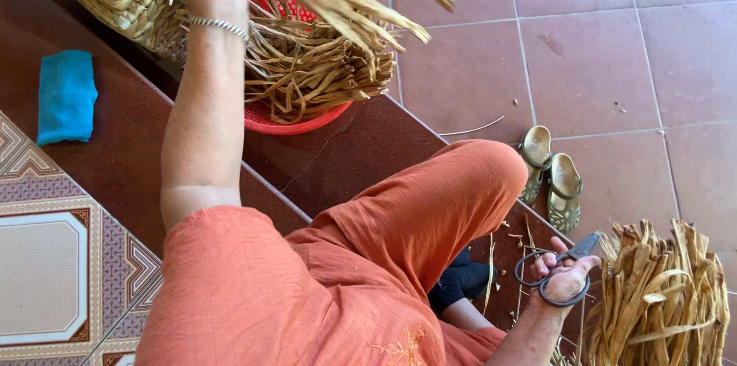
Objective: The person sits on a tiled floor and uses scissors to trim bundles of dried plant stalks. They repeatedly cut the stalks to a uniform length and place the trimmed pieces into a red basket. The person also separates and aligns the stalks by hand before cutting.
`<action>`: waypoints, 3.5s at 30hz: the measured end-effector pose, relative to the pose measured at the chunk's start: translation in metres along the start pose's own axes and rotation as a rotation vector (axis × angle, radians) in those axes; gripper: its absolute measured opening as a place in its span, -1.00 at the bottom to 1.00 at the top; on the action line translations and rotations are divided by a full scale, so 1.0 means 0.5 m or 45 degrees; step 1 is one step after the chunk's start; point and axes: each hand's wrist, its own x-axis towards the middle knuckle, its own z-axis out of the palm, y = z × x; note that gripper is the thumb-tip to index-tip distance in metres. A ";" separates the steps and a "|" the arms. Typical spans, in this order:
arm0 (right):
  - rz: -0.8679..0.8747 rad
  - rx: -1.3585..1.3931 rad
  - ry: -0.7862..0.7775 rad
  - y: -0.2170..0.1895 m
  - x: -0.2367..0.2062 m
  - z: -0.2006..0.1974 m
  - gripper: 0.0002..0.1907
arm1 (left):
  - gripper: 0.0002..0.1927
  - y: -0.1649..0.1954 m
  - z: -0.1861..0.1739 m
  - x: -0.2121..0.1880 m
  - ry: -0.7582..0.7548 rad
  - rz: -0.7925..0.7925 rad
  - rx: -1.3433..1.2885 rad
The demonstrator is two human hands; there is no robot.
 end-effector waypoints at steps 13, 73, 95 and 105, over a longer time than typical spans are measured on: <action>0.133 -0.080 0.167 0.046 -0.023 -0.010 -0.09 | -0.78 -0.061 -0.237 0.034 0.642 -0.140 0.245; -1.057 -1.393 0.747 -0.093 -0.134 0.004 -0.89 | -0.92 -0.032 0.403 -0.808 -2.454 0.298 0.489; -0.711 -1.143 0.872 -0.145 -0.137 -0.180 -0.87 | -0.86 -0.295 0.361 -1.119 -2.264 -1.346 0.387; -0.575 -0.276 0.309 -0.177 -0.168 -0.122 -0.79 | -0.44 -0.314 0.307 -1.218 -2.382 -1.299 0.285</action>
